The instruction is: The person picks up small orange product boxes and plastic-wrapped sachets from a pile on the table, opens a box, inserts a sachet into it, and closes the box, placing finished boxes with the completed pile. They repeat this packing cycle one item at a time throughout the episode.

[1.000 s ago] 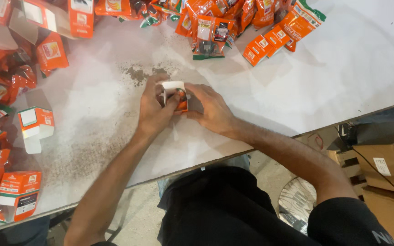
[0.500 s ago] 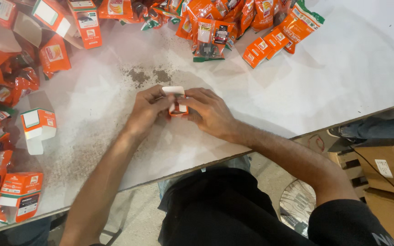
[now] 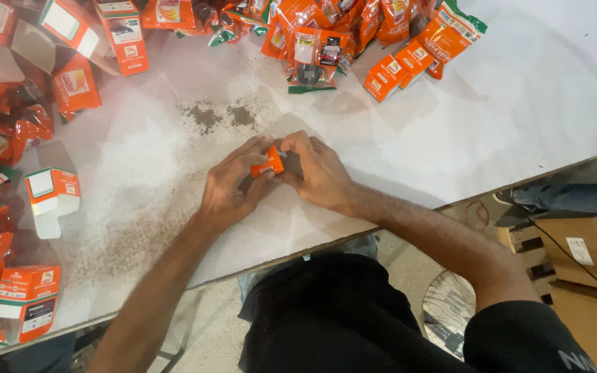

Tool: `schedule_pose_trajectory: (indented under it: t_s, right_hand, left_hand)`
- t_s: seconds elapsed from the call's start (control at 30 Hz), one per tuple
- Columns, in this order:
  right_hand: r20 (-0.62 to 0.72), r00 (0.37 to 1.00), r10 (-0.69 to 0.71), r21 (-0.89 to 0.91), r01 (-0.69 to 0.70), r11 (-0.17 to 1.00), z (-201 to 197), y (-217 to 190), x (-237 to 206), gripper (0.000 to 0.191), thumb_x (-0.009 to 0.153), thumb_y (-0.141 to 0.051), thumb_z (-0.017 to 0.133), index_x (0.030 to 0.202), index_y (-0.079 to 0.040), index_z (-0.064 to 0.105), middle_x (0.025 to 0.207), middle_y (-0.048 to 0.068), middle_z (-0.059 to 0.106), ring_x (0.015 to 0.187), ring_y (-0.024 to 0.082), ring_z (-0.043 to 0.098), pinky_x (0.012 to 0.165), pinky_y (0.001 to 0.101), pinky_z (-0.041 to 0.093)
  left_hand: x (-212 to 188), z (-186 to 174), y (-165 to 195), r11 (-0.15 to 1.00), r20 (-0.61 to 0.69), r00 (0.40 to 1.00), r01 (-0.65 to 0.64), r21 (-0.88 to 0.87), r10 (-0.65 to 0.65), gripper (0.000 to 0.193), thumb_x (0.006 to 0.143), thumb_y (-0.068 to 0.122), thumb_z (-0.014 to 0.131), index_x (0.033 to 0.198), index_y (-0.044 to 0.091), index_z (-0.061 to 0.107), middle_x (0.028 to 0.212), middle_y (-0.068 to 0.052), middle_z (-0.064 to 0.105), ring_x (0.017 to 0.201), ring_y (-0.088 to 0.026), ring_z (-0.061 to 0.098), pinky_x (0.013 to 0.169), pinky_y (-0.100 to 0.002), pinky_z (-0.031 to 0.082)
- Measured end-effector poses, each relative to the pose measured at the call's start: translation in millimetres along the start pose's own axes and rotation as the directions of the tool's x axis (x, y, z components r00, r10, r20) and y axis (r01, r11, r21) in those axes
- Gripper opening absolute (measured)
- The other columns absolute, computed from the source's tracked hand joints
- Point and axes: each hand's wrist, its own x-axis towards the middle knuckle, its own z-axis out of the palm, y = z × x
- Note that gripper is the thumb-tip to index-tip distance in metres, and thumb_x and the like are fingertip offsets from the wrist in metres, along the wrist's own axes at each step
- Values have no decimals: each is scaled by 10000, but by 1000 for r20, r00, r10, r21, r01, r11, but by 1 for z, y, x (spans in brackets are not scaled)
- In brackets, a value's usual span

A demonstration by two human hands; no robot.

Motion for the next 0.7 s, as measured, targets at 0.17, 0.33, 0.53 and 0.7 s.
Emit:
schedule_pose_trajectory:
  t_s: [0.17, 0.33, 0.53, 0.7]
  right_hand:
    - [20, 1000, -12, -3, 12, 1000, -2, -1, 1, 525, 849, -154, 843, 1187, -68, 450, 1207, 148, 678, 1089, 413, 638, 885, 490, 513]
    - [8, 998, -57, 6, 57, 998, -4, -4, 1, 511, 877, -191, 833, 1198, -75, 453, 1222, 139, 688, 1096, 396, 646, 914, 483, 507]
    - [37, 998, -60, -14, 60, 998, -3, -3, 1, 582, 867, -160, 816, 1313, -64, 456, 1210, 135, 664, 1107, 377, 649, 955, 478, 483]
    - [37, 972, -233, -96, 236, 967, -10, -14, 5, 704, 836, -102, 776, 1450, -90, 432, 1384, 169, 577, 1299, 393, 559, 1104, 483, 447]
  left_hand:
    - [-4, 4, -8, 990, -9, 994, -106, 89, 107, 172, 909, -15, 763, 1038, -4, 649, 1288, -245, 686, 1280, -403, 659, 1045, -448, 583]
    - [-6, 4, -8, 985, -37, 994, -98, 144, 104, 146, 954, -8, 753, 1040, -10, 635, 1277, -243, 697, 1246, -394, 690, 982, -416, 625]
    - [0, 1, 11, 963, 77, 982, -186, 195, 174, 244, 902, 133, 802, 1006, -5, 629, 1341, -283, 638, 1357, -429, 548, 1075, -500, 523]
    - [3, -8, 16, 942, 206, 969, -192, 277, 137, 327, 877, 155, 786, 1142, 0, 672, 1445, -314, 541, 1435, -452, 394, 1182, -613, 268]
